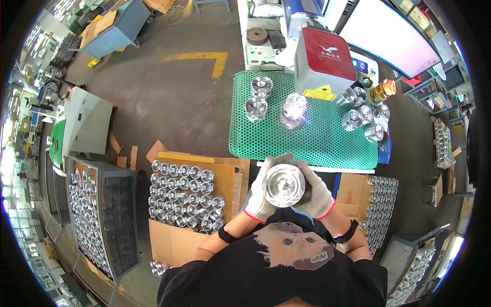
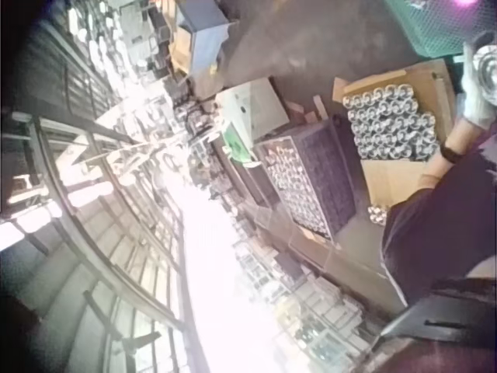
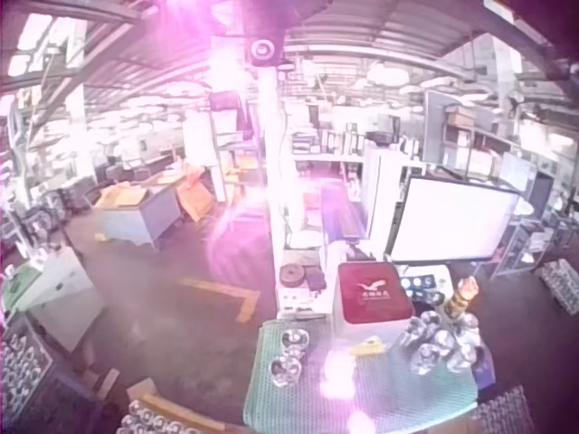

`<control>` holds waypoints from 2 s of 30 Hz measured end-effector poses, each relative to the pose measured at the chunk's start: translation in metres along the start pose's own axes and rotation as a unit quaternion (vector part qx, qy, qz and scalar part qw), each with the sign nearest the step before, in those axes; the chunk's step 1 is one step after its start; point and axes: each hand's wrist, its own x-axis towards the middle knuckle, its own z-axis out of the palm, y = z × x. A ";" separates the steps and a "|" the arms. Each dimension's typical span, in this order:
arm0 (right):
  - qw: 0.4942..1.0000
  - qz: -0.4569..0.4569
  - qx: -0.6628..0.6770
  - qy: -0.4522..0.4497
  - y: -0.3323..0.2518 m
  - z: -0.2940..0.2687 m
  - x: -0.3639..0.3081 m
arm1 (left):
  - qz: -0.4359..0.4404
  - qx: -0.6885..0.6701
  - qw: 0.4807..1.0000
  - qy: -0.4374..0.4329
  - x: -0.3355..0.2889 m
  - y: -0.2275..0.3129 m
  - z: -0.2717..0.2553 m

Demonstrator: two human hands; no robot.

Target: Placing metal piston components into a laser marking machine, inspecting them, and organizing them on a shipping pallet.

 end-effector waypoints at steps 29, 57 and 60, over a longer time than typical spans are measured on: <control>0.364 -0.482 -0.797 -0.012 0.015 -0.008 0.152 | -0.027 0.304 0.949 0.075 0.062 0.031 -0.204; 0.991 0.108 0.068 -0.039 -0.061 0.005 0.070 | -0.065 -0.047 0.996 -0.035 0.030 0.051 -0.056; 0.974 0.180 0.113 -0.079 -0.055 0.020 0.074 | -0.066 -0.147 0.986 -0.039 0.017 0.058 -0.055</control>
